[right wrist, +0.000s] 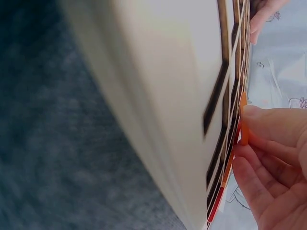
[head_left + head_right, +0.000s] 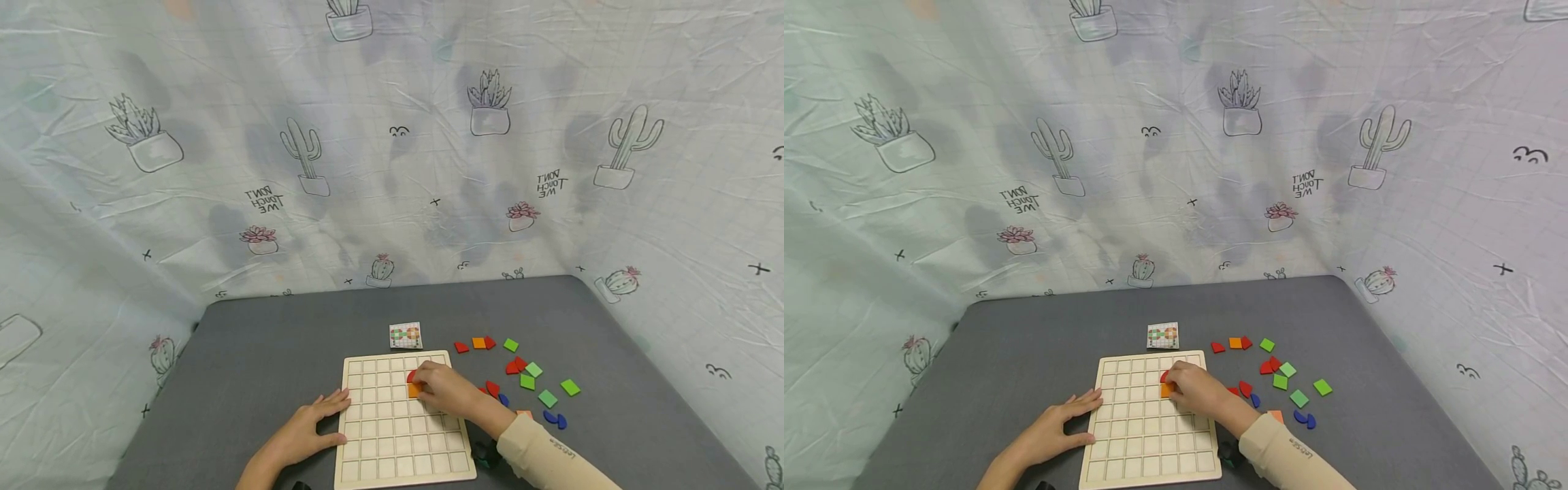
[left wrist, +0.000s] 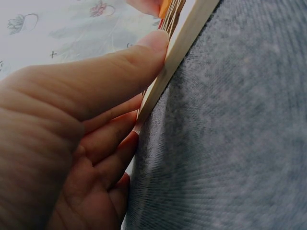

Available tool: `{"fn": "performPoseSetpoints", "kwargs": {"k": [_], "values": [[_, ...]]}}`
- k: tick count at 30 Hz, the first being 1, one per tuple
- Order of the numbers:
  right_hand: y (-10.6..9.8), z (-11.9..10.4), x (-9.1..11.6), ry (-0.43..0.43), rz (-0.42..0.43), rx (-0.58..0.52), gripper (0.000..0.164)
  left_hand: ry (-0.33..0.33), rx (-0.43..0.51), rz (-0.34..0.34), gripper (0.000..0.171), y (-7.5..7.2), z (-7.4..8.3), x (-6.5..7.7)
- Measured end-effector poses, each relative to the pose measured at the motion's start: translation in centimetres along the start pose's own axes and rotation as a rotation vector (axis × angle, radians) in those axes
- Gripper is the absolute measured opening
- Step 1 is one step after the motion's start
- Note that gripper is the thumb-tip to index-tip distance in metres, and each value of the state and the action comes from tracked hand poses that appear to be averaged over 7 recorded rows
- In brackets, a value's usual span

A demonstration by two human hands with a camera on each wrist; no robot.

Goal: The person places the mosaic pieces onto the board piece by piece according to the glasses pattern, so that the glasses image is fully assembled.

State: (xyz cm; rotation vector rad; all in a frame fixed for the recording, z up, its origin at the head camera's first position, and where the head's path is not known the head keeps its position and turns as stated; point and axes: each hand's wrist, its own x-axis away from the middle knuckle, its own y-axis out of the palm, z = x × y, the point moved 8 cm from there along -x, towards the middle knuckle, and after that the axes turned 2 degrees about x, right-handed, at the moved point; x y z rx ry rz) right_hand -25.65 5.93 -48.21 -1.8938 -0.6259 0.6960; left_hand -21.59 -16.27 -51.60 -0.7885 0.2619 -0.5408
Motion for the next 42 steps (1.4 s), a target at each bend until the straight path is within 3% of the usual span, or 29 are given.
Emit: {"fn": "performPoseSetpoints", "kwargs": {"k": [11,20,32,42], "values": [[0.2,-0.2,0.0,-0.028,-0.014,0.062,0.019,0.004,0.003,-0.008,0.071,0.0,-0.1,0.0],[-0.3,-0.2,0.0,-0.015,0.007,0.028,0.018,-0.013,0.0,-0.006,0.071,0.1,-0.4,-0.2],[-1.8,0.3,1.3,0.115,0.077,-0.087,0.025,-0.005,-0.007,-0.005,0.071,0.0,-0.2,0.0],[-3.0,2.5,4.3,0.245,0.19,-0.168,0.031,0.023,-0.025,0.007,0.069,0.0,-0.1,0.1]]}}
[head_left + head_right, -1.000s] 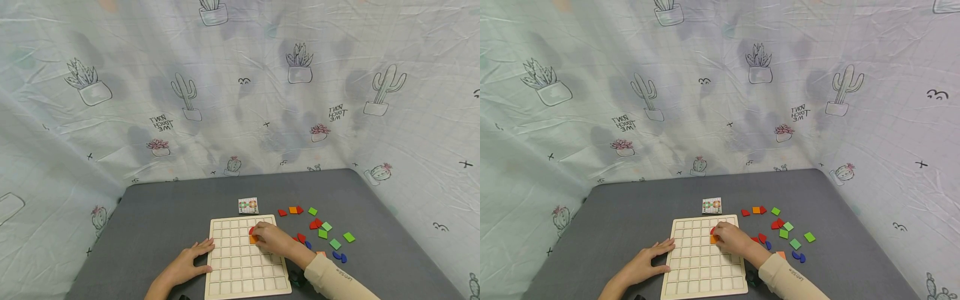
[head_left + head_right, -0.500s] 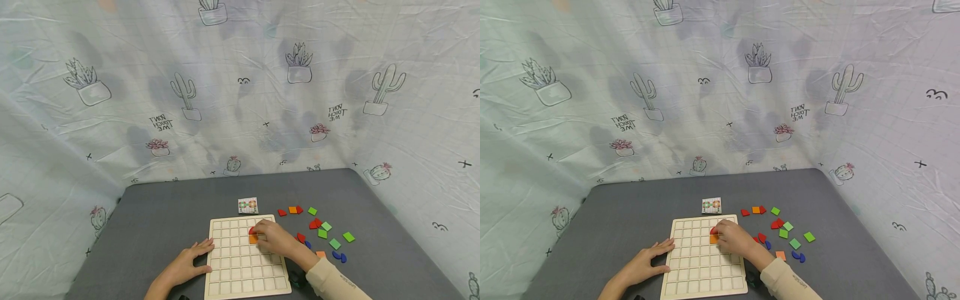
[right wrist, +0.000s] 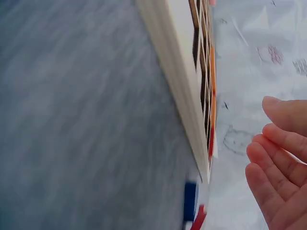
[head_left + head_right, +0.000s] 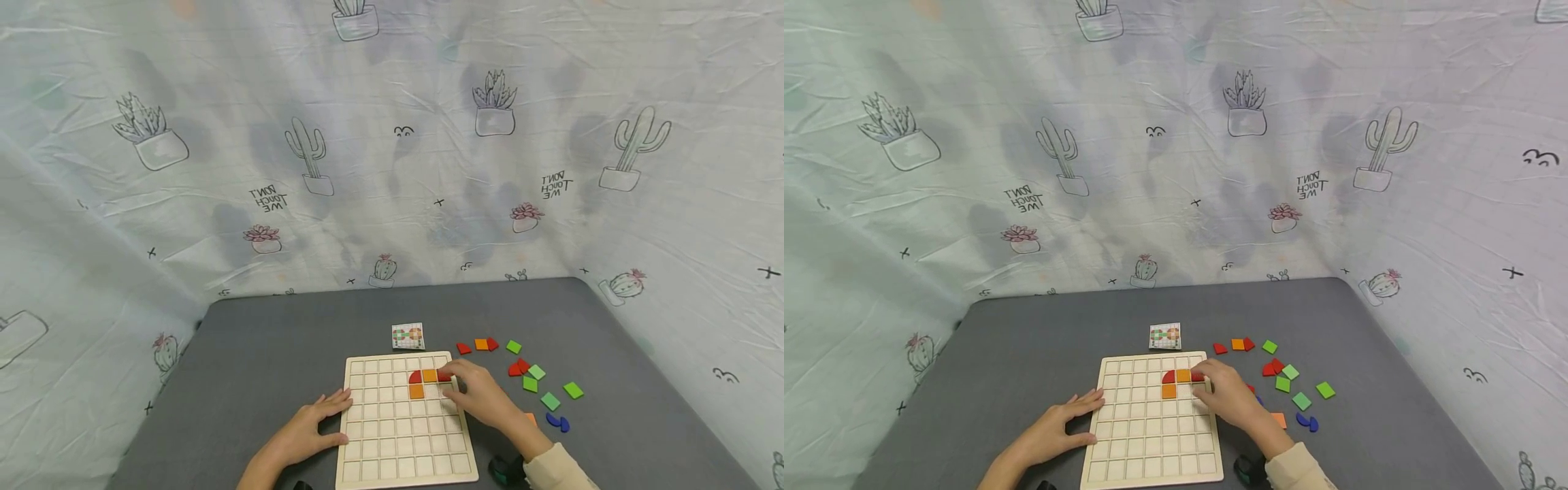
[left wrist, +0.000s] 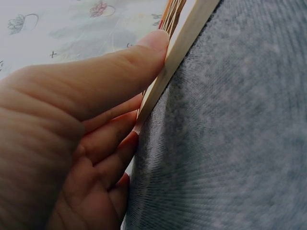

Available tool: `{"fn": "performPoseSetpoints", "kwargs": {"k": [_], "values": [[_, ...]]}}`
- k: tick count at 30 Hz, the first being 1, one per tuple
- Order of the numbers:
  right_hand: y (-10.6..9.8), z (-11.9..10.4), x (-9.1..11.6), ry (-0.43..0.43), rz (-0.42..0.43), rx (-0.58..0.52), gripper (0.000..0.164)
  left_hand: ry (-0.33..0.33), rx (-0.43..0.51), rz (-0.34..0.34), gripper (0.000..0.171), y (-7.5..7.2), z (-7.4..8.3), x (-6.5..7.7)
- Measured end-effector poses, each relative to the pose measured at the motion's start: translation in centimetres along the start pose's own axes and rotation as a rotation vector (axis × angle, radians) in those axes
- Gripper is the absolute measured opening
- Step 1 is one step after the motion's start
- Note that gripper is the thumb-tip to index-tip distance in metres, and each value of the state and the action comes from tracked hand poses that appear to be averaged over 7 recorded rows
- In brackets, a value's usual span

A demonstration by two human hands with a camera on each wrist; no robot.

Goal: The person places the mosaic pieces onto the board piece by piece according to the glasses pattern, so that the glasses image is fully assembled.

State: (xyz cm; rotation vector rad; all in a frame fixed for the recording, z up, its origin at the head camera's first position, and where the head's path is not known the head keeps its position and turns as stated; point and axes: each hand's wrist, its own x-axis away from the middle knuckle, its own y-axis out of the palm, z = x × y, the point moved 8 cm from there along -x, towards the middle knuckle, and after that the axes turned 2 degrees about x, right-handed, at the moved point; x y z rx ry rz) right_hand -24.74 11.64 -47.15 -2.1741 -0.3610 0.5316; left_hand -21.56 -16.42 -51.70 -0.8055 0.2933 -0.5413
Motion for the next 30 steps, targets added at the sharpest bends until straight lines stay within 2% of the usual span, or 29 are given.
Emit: {"fn": "performPoseSetpoints", "kwargs": {"k": [5,11,15,18,24,30], "values": [[-1.3,1.6,1.2,0.058,0.082,-0.025,0.034,0.001,0.009,-0.004,0.068,0.1,0.0,-0.1],[-3.0,3.3,2.8,0.08,0.173,-0.069,0.039,0.008,0.009,-0.004,0.068,0.0,0.2,-0.1],[-3.7,4.7,3.7,0.143,0.177,-0.148,0.04,0.008,0.011,-0.003,0.068,0.0,0.2,-0.1],[-4.0,5.6,4.4,0.199,0.177,-0.167,0.04,0.004,0.011,-0.001,0.068,0.0,0.2,-0.1],[-4.4,6.7,5.3,0.27,0.192,-0.132,0.04,-0.012,0.003,0.001,0.069,0.0,-0.1,-0.1],[-4.3,7.5,5.9,0.348,0.168,-0.078,0.041,-0.012,-0.002,0.004,0.068,0.0,-0.1,0.0]]}}
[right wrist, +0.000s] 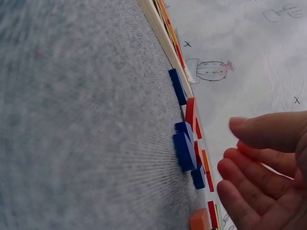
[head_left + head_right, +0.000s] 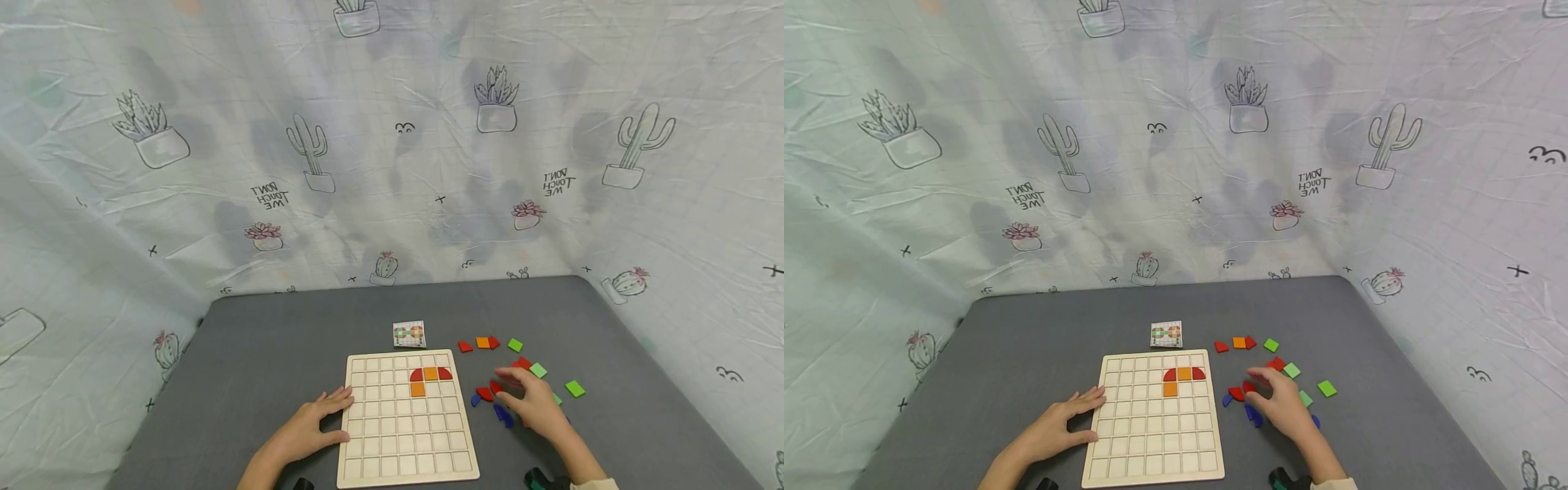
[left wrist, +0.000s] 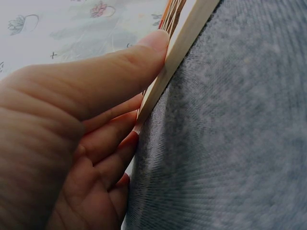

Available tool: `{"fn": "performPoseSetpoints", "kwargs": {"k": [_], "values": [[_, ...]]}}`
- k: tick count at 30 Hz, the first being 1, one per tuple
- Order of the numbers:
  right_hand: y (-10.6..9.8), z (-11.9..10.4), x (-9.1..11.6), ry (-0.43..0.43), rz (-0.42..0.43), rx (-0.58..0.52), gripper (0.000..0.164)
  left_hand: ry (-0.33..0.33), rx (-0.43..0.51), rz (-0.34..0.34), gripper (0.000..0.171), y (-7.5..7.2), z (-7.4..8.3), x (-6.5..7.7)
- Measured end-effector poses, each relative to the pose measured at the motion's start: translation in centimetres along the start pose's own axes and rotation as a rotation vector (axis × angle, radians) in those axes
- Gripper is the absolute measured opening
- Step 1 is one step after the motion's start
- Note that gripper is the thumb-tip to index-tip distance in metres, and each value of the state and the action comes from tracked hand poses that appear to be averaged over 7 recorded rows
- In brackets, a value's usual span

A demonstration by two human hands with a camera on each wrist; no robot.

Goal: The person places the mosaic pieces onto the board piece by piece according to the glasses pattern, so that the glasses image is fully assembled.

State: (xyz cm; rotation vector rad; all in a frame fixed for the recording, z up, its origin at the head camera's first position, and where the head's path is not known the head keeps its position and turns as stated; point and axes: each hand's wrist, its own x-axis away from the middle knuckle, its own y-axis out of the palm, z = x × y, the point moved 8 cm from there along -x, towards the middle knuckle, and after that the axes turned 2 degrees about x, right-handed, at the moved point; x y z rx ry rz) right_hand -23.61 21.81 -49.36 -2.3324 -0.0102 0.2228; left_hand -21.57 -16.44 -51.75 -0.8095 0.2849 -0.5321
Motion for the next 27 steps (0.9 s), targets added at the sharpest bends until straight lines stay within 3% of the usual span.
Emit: {"fn": "performPoseSetpoints", "kwargs": {"k": [7,27], "values": [[0.5,0.8,-0.1,0.04,-0.024,0.018,0.039,0.003,-0.015,0.008,0.068,0.0,0.0,0.0],[1.5,1.0,-0.7,-0.013,0.007,0.139,0.029,0.0,0.017,-0.014,0.069,0.1,0.1,0.1]]}}
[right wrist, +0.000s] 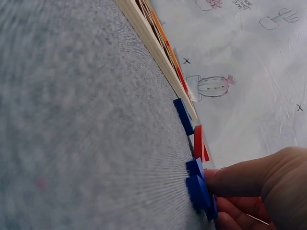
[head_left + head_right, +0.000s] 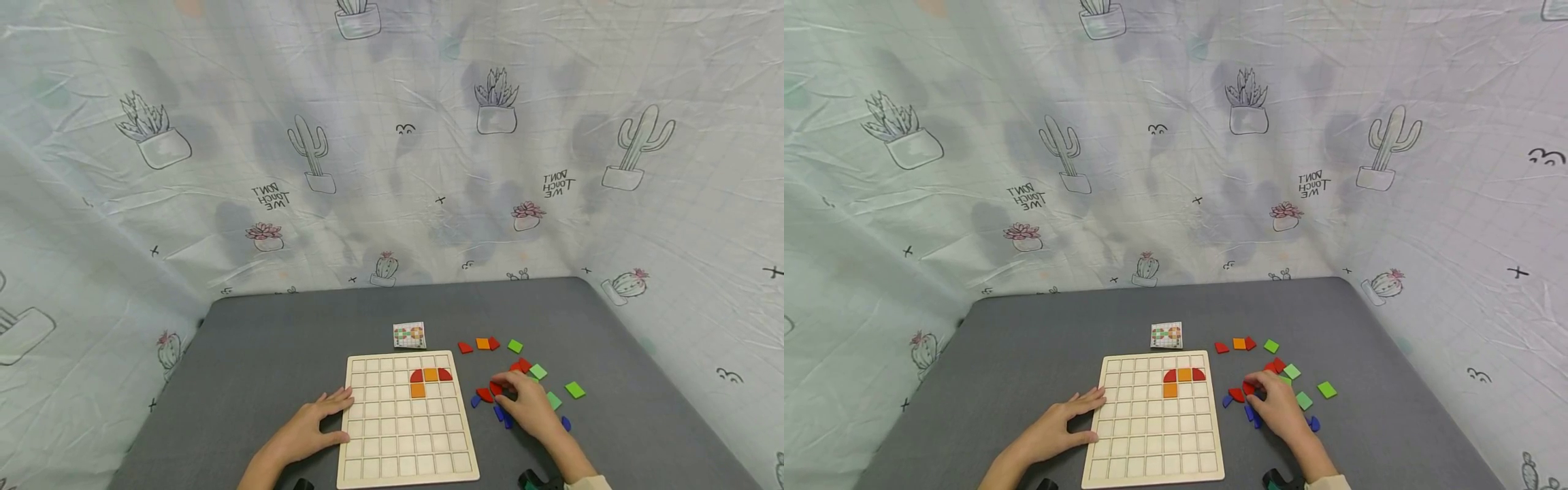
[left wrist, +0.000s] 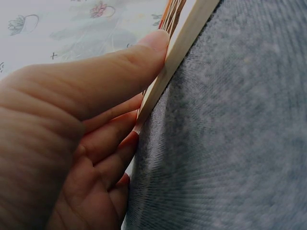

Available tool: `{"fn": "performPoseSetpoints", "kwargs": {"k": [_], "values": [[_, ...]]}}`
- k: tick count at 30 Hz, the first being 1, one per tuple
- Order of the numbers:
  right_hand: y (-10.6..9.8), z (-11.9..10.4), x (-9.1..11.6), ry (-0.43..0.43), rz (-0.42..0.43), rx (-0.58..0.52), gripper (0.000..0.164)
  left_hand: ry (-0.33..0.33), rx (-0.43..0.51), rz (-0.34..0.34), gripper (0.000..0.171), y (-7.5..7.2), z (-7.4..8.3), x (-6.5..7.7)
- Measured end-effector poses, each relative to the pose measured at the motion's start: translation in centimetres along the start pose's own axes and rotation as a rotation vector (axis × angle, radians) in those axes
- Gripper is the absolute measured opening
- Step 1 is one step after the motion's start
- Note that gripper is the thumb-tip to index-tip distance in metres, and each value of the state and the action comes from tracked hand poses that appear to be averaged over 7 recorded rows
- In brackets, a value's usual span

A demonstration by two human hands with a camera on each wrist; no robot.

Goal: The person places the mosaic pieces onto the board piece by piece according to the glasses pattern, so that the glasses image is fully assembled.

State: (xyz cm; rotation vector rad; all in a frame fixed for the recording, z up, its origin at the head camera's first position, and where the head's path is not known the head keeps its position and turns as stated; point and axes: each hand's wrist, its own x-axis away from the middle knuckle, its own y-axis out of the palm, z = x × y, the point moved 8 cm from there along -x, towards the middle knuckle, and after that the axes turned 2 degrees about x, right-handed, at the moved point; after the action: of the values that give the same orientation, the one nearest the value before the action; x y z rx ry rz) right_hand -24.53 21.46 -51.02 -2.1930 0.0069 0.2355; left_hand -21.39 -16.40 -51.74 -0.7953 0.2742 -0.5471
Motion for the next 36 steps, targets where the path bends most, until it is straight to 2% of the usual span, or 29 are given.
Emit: {"fn": "performPoseSetpoints", "kwargs": {"k": [15,21,30,36], "values": [[0.0,-0.1,-0.2,0.001,-0.002,0.0,0.03,0.008,-0.001,0.011,0.069,-0.1,0.1,-0.1],[-0.4,-1.0,-0.3,-0.014,0.02,-0.015,0.03,0.005,-0.004,0.009,0.069,-0.1,0.0,-0.1],[-0.4,-2.8,-0.3,-0.05,0.032,-0.102,0.03,-0.007,0.001,0.008,0.07,-0.1,0.0,0.0],[0.0,-3.7,-0.3,-0.061,0.036,-0.11,0.03,-0.005,0.004,0.011,0.069,-0.2,0.0,-0.1]]}}
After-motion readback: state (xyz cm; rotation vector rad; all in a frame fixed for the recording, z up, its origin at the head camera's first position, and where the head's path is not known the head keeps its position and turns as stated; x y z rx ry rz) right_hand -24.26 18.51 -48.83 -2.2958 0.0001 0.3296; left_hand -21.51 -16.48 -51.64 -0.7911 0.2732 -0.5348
